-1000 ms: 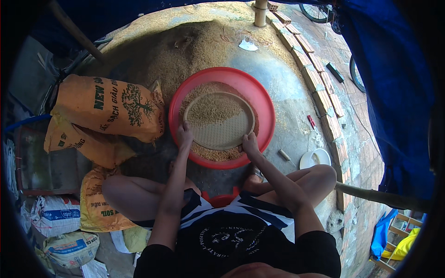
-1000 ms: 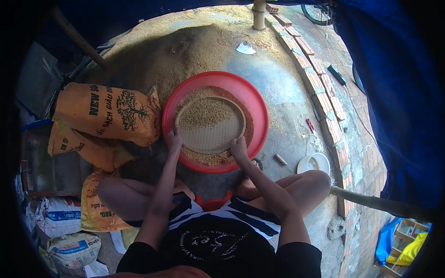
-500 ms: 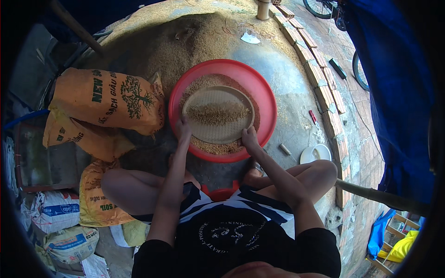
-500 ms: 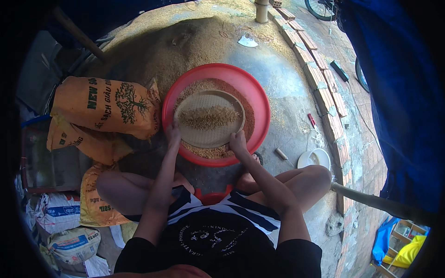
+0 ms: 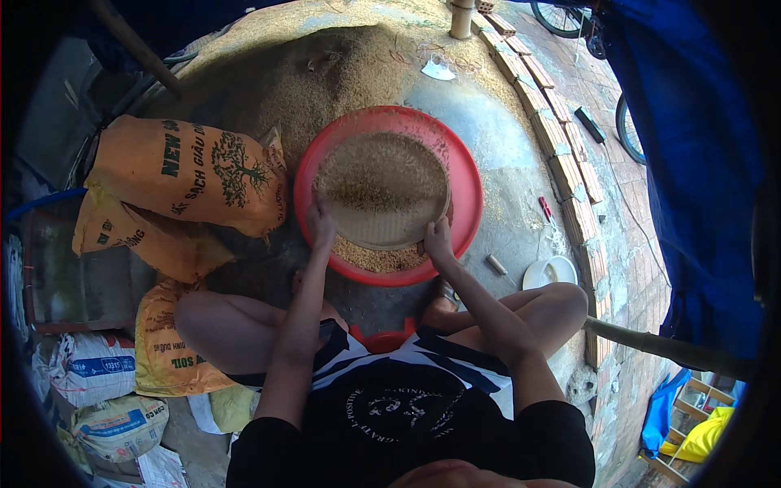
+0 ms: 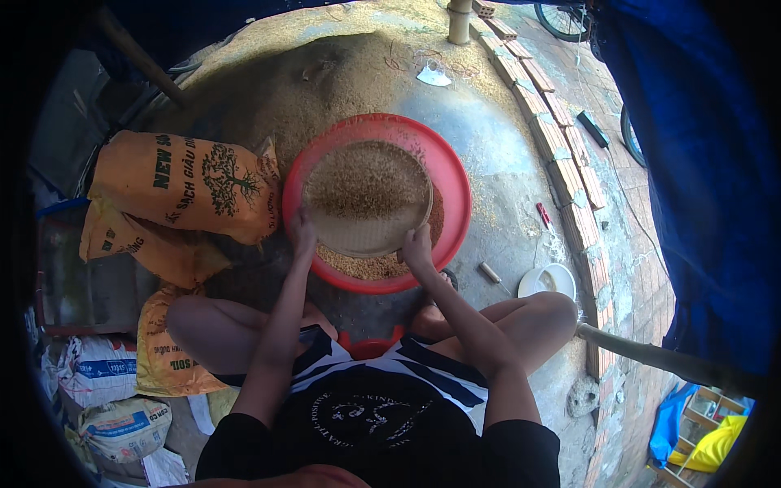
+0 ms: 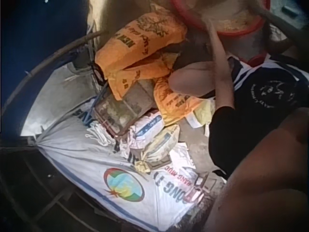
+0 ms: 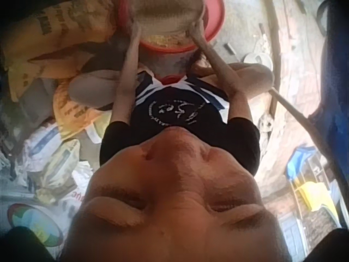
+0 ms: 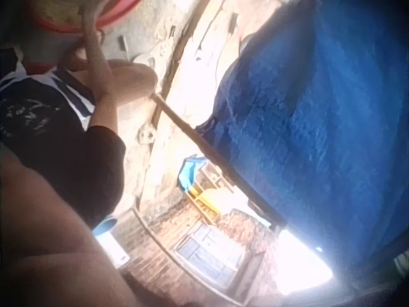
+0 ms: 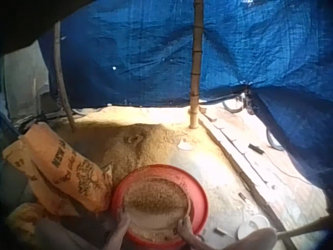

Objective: Sifting rice using a hand sieve over a large basin.

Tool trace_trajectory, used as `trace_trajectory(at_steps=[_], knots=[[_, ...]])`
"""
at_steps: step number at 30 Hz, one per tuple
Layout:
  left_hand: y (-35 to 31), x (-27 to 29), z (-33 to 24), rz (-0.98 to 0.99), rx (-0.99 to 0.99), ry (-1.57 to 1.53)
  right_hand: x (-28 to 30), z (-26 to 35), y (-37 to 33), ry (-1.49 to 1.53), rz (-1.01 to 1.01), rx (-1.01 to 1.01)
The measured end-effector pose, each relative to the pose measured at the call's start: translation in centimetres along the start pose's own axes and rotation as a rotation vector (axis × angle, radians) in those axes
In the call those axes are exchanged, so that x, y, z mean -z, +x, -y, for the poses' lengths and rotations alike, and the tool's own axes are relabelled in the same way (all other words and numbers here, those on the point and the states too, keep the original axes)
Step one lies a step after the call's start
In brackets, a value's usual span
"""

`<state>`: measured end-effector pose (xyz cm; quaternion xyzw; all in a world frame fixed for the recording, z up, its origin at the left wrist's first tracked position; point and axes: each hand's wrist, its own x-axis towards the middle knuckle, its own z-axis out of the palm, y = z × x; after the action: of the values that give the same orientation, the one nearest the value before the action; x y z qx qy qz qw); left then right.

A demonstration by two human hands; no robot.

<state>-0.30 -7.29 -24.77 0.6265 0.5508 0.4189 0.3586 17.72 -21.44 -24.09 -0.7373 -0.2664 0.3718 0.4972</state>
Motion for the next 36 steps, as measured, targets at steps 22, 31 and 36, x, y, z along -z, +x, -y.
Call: trace_trajectory(at_steps=[22,31,36], knots=[[2.9,3.0,-0.5,0.072,-0.048,-0.035,9.5,8.4,2.6,-0.546,0.127,0.181],[2.1,2.7,-0.7,0.087,-0.010,-0.162,6.2,7.4,1.0,-0.062,0.400,-0.074],[2.1,2.0,1.3,0.062,-0.005,-0.213,5.5,5.9,1.9,-0.170,0.408,-0.089]])
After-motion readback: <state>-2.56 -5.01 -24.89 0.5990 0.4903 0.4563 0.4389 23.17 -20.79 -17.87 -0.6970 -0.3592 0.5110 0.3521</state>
